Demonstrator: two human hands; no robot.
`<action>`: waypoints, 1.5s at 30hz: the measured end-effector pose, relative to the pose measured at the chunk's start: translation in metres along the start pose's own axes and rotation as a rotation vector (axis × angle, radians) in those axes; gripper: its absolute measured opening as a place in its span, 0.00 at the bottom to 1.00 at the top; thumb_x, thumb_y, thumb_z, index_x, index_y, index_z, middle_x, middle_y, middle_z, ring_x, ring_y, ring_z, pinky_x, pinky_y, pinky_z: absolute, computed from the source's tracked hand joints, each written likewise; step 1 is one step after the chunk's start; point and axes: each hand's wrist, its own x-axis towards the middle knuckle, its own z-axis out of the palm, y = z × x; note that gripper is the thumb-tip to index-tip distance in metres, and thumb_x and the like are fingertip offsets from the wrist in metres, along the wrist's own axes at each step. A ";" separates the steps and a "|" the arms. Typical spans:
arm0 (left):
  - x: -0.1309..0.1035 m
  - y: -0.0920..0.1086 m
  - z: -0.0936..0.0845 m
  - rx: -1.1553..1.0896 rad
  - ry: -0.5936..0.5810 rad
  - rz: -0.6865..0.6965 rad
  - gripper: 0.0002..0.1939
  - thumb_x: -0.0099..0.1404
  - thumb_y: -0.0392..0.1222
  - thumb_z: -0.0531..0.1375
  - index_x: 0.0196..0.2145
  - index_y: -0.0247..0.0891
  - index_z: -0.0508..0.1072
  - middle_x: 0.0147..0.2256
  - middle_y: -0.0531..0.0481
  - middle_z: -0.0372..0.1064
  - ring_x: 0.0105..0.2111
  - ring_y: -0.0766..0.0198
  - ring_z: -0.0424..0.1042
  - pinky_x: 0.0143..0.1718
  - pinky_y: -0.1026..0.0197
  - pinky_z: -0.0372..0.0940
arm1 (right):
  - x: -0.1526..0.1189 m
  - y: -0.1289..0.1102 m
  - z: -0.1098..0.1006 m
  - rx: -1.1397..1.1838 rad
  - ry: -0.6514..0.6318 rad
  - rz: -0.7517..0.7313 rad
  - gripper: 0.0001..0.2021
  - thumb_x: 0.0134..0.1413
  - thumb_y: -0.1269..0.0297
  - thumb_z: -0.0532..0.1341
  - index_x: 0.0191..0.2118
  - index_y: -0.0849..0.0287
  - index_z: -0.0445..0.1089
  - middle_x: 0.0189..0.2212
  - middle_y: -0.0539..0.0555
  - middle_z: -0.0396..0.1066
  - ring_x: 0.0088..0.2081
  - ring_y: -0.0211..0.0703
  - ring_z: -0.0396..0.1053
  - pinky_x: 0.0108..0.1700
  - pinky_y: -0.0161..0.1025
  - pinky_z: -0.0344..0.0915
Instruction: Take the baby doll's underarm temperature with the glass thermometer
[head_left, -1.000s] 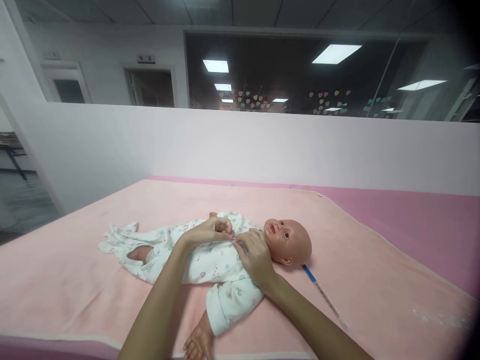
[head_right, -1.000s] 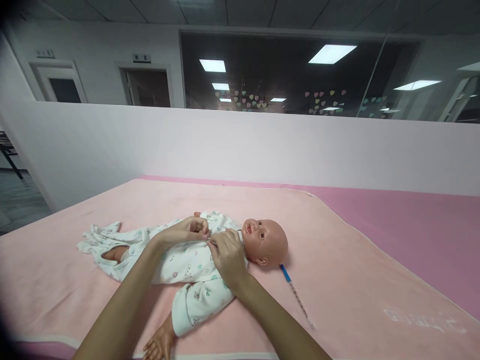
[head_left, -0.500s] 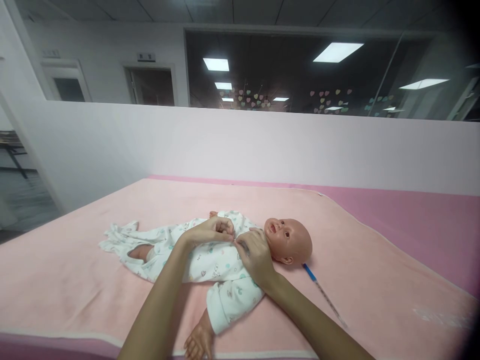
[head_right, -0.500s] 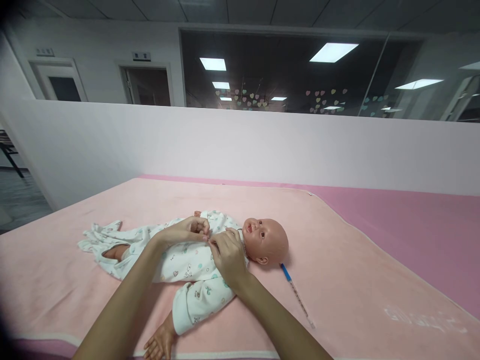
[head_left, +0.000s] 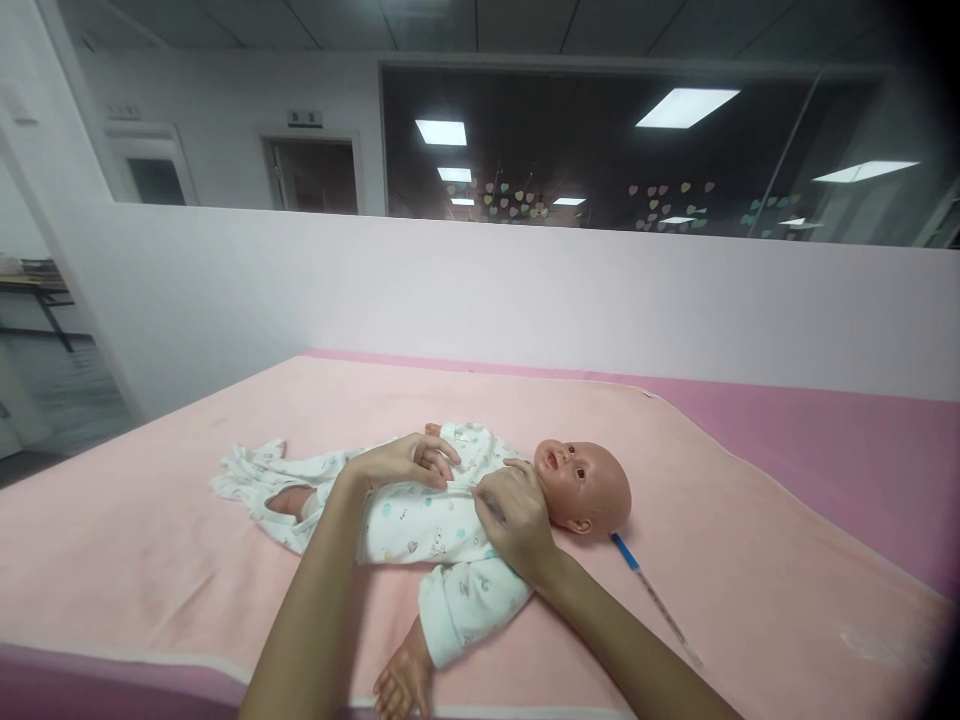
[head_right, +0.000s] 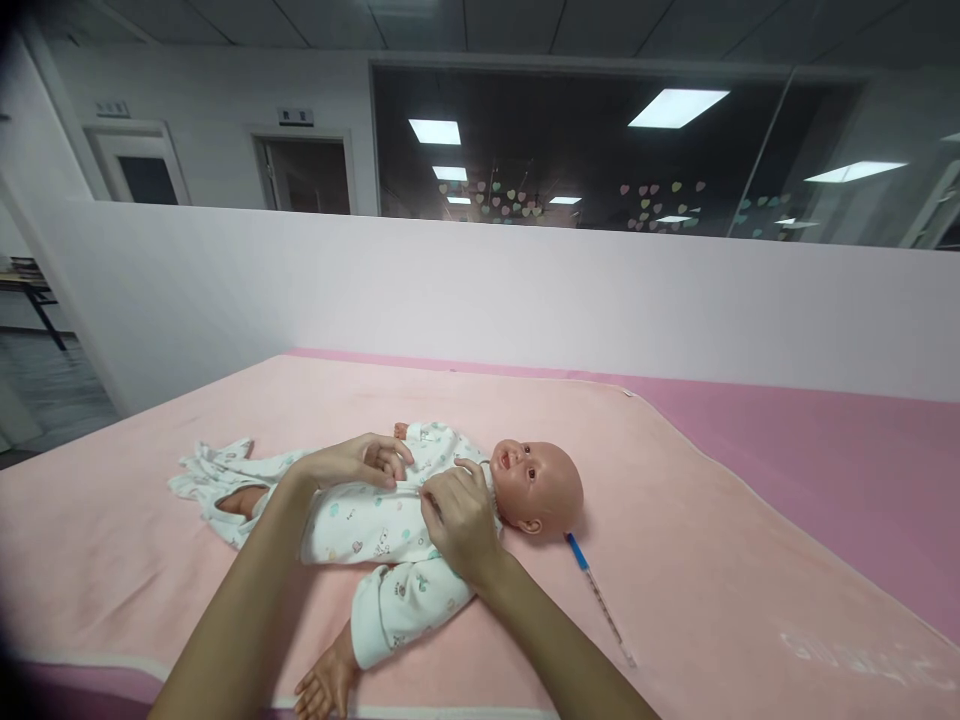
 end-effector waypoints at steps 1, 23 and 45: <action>-0.002 -0.001 -0.002 -0.005 0.007 -0.015 0.20 0.48 0.38 0.66 0.41 0.36 0.69 0.33 0.48 0.71 0.33 0.66 0.69 0.36 0.64 0.62 | 0.000 0.000 0.000 -0.006 0.000 -0.008 0.06 0.51 0.74 0.53 0.27 0.57 0.61 0.22 0.48 0.65 0.28 0.37 0.61 0.47 0.44 0.57; -0.012 -0.011 -0.005 -0.166 0.117 0.030 0.19 0.48 0.39 0.65 0.39 0.35 0.69 0.27 0.52 0.70 0.30 0.66 0.69 0.36 0.64 0.61 | 0.029 -0.026 0.027 -0.100 -0.118 -0.145 0.06 0.51 0.69 0.56 0.37 0.57 0.66 0.38 0.54 0.69 0.42 0.44 0.63 0.52 0.51 0.53; -0.008 -0.016 -0.008 -0.186 0.102 0.100 0.18 0.47 0.35 0.66 0.37 0.35 0.69 0.25 0.52 0.70 0.28 0.67 0.69 0.36 0.63 0.62 | 0.021 -0.028 0.040 0.035 -0.061 0.145 0.02 0.54 0.66 0.57 0.32 0.57 0.63 0.27 0.50 0.69 0.29 0.40 0.63 0.37 0.39 0.56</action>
